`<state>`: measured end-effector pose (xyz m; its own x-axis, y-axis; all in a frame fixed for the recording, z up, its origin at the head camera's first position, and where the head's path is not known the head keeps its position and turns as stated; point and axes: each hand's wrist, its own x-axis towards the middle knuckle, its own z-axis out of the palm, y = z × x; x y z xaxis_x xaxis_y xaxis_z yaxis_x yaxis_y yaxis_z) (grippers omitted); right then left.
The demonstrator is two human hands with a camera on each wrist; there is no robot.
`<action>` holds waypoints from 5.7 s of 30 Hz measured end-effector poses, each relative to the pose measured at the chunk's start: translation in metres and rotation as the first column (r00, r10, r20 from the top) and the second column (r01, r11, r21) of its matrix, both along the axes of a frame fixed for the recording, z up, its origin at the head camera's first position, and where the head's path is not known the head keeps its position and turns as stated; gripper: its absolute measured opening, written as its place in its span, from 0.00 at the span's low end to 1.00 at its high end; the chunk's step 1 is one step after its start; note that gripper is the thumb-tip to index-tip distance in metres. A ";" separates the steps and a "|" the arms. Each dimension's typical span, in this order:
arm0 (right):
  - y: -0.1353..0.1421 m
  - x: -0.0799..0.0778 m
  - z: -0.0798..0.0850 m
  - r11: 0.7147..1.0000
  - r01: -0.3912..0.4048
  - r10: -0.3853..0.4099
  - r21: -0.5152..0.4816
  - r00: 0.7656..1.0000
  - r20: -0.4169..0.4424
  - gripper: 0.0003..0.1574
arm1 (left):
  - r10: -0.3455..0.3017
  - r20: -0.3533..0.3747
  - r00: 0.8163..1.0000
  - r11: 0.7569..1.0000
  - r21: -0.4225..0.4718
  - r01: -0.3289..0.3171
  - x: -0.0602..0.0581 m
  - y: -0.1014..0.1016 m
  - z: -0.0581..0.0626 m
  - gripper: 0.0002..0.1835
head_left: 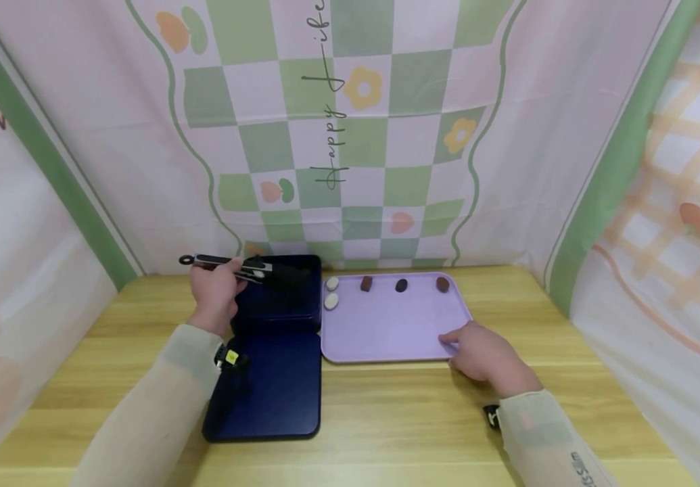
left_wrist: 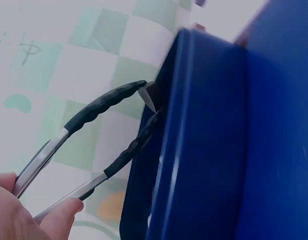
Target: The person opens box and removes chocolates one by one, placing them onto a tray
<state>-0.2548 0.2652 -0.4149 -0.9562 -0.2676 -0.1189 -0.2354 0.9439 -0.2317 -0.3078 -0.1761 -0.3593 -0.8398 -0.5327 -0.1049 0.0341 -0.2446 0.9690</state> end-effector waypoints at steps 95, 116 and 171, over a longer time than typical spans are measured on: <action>-0.001 0.001 -0.001 1.000 0.001 -0.001 -0.009 1.000 -0.003 0.28 | -0.201 -0.227 0.953 0.794 -0.608 0.023 0.023 0.146 -0.008 0.21; 0.001 0.001 -0.002 1.000 -0.016 0.016 0.004 1.000 -0.017 0.29 | -0.028 -0.244 0.969 0.787 -0.603 -0.129 0.002 0.045 0.019 0.25; 0.000 0.001 -0.002 1.000 -0.005 0.005 -0.002 1.000 -0.015 0.29 | -0.077 -0.187 0.979 0.755 -0.652 -0.065 -0.016 0.039 -0.013 0.23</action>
<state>-0.2540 0.2649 -0.4172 -0.9564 -0.2728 -0.1043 -0.2436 0.9422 -0.2299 -0.3242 -0.1375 -0.3725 -0.8078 -0.4061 0.4272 0.2343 0.4438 0.8650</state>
